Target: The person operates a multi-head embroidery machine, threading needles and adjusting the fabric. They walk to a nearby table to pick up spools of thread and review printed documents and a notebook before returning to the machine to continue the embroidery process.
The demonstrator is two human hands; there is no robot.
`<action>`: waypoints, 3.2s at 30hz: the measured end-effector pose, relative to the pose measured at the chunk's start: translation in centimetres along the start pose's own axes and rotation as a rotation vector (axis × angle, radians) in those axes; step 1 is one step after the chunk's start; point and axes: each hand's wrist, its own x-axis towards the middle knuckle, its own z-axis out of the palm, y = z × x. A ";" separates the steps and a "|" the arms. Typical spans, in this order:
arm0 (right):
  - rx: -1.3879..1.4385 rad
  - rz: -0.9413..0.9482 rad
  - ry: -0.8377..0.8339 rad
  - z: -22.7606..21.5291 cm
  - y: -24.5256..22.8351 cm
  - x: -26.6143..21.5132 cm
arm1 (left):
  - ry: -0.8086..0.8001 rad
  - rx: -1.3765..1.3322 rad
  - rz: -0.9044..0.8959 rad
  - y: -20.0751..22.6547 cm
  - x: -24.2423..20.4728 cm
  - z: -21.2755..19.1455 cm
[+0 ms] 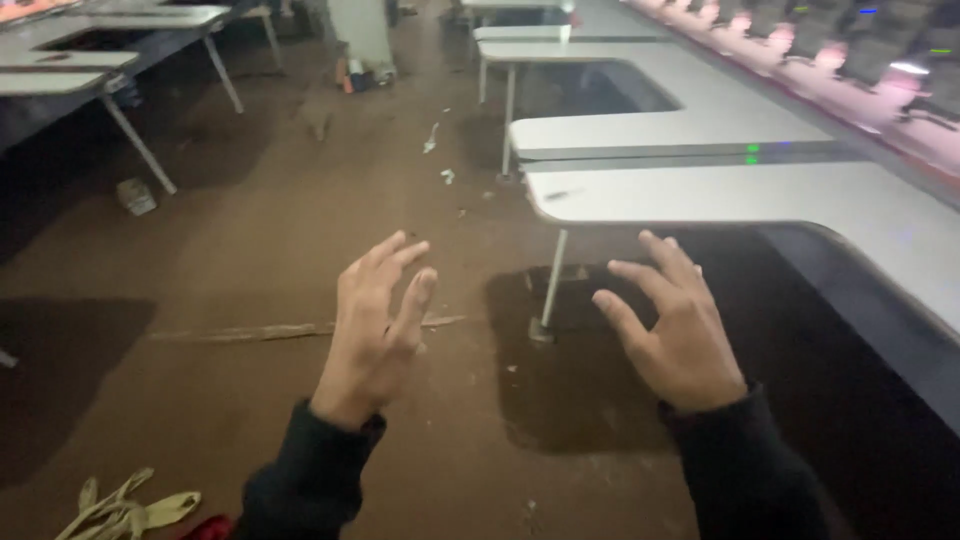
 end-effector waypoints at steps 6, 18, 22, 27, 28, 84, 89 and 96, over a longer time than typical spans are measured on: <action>0.079 -0.118 -0.074 11.1 3.2 18.4 | 0.007 0.074 -0.026 -6.8 16.2 1.1; 0.100 -0.213 -0.070 31.5 3.9 46.9 | 0.002 0.082 -0.130 -24.7 44.9 2.8; 0.051 -0.204 0.004 37.3 4.9 56.9 | -0.040 0.069 -0.031 -30.9 57.0 3.6; 0.023 -0.117 -0.004 43.3 5.4 68.5 | -0.095 0.070 -0.032 -36.1 69.6 4.2; 0.023 -0.100 -0.006 44.5 5.5 70.6 | -0.102 0.066 -0.033 -37.2 71.9 4.4; -0.201 -0.082 -0.030 124.6 28.5 220.7 | 0.012 0.248 0.689 -114.1 234.2 26.4; -0.276 -0.120 0.027 130.9 30.7 231.8 | -0.326 0.154 0.336 -119.7 247.6 27.6; -0.338 -0.006 0.044 138.7 33.9 246.5 | -0.348 0.061 0.416 -126.8 266.3 32.9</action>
